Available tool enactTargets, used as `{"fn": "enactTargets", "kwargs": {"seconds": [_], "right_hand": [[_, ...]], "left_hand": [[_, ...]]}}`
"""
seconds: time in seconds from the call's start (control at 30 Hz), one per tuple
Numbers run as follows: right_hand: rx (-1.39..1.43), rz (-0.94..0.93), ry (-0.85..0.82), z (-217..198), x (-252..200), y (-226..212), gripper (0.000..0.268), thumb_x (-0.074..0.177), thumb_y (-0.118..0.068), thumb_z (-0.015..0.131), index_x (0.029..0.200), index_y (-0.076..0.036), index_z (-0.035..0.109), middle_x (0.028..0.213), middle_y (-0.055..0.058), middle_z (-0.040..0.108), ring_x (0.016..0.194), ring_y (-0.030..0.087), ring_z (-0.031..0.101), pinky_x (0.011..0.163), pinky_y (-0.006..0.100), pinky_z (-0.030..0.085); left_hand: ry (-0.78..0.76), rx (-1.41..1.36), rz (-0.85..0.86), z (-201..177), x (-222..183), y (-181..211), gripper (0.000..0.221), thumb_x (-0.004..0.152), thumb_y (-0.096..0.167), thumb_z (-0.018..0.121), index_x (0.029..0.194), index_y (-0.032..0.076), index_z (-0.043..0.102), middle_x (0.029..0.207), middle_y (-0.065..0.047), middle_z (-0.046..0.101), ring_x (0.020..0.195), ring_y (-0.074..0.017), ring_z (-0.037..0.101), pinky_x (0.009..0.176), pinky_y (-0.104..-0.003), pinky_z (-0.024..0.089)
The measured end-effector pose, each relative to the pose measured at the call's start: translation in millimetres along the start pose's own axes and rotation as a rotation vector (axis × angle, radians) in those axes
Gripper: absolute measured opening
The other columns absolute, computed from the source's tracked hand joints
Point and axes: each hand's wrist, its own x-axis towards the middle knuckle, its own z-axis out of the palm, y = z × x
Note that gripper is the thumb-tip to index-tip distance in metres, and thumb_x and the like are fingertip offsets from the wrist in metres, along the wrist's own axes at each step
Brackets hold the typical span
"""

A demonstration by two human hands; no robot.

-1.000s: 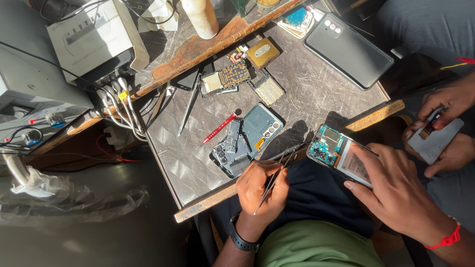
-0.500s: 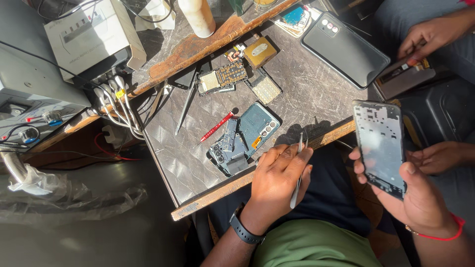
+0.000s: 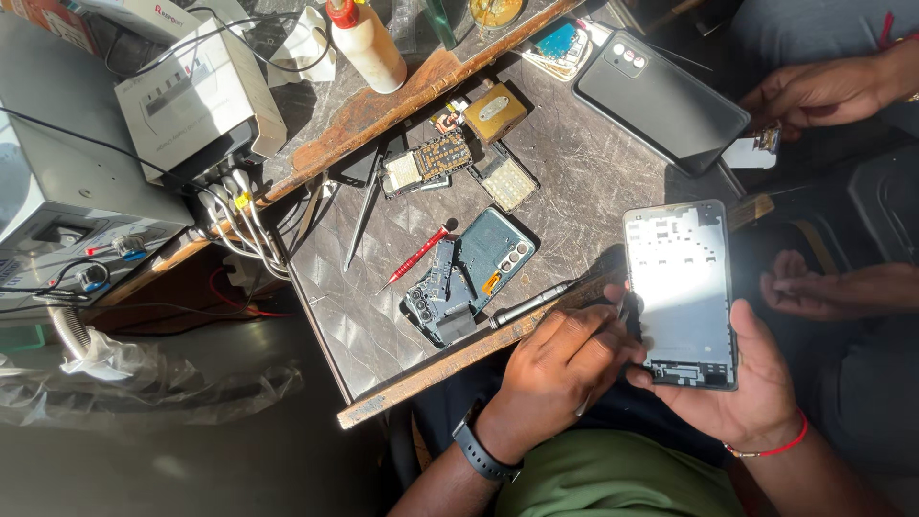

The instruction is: The person is disassembling a mobile phone using a spudger and tweezers. They pry open the casing, remove internal components, and handle detached screen and body parts on a workbench.

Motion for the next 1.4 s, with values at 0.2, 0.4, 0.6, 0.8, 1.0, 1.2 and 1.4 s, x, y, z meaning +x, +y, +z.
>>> {"fn": "enactTargets", "kwargs": {"seconds": [0.2,0.4,0.6,0.8,1.0,1.2,1.4], "right_hand": [[-0.149,-0.187,0.101,5.5,9.4,-22.8,0.069,0.109,-0.045,0.055,0.166,-0.011,0.036,0.164,0.026,0.036,0.115,0.040,0.060,0.091,0.055,0.050],[-0.212,-0.186,0.066,6.1,7.1,-29.1,0.072,0.111,-0.048,0.056,0.171,-0.011,0.038,0.169,0.032,0.035,0.122,0.040,0.060,0.094,0.054,0.050],[-0.185,-0.199,0.009,9.5,4.4,-27.1,0.072,0.111,-0.049,0.052,0.170,-0.013,0.033,0.169,0.033,0.033,0.119,0.039,0.060,0.096,0.052,0.050],[-0.124,-0.142,-0.031,-2.1,1.4,-24.0,0.075,0.111,-0.050,0.050,0.167,-0.005,0.030,0.165,0.033,0.033,0.117,0.035,0.060,0.095,0.048,0.051],[-0.136,-0.107,-0.032,3.5,0.7,-13.1,0.072,0.110,-0.050,0.050,0.167,-0.011,0.029,0.164,0.034,0.034,0.117,0.037,0.059,0.095,0.049,0.050],[-0.191,-0.089,0.004,-2.9,2.6,-13.3,0.073,0.111,-0.050,0.051,0.170,-0.012,0.031,0.165,0.035,0.035,0.116,0.038,0.058,0.093,0.051,0.047],[-0.170,-0.037,0.018,4.0,16.2,2.6,0.070,0.107,-0.048,0.054,0.165,-0.014,0.036,0.164,0.029,0.038,0.110,0.036,0.052,0.090,0.050,0.045]], "left_hand": [[-0.105,0.018,0.005,-25.5,1.6,-2.4,0.036,0.088,0.013,0.085,0.120,0.007,0.071,0.102,-0.011,0.068,0.089,-0.0248,0.069,0.077,-0.038,0.057],[-0.207,0.239,-0.104,-12.2,47.7,-35.0,0.037,0.075,-0.002,0.070,0.111,0.005,0.068,0.091,-0.016,0.071,0.091,-0.0361,0.068,0.077,-0.044,0.056],[-0.308,0.265,-0.025,22.4,89.4,-51.5,0.034,0.073,-0.005,0.066,0.106,0.004,0.068,0.087,-0.016,0.071,0.094,-0.0359,0.070,0.080,-0.042,0.058],[-0.449,0.299,-0.072,36.2,98.1,-56.0,0.031,0.077,-0.003,0.070,0.107,0.001,0.066,0.090,-0.019,0.072,0.092,-0.0363,0.071,0.078,-0.042,0.058],[-0.423,0.364,-0.106,16.0,92.2,-64.6,0.046,0.072,-0.005,0.069,0.117,-0.006,0.061,0.088,-0.023,0.070,0.092,-0.0390,0.069,0.089,-0.044,0.055],[-0.260,0.264,-0.331,-54.6,58.7,-71.1,0.025,0.075,0.000,0.071,0.099,0.002,0.062,0.088,-0.018,0.070,0.089,-0.0409,0.066,0.078,-0.048,0.053],[-0.045,0.150,-0.490,-91.6,36.4,-69.6,0.012,0.088,0.010,0.074,0.093,0.003,0.065,0.081,-0.015,0.070,0.080,-0.0355,0.068,0.070,-0.045,0.053]]}}
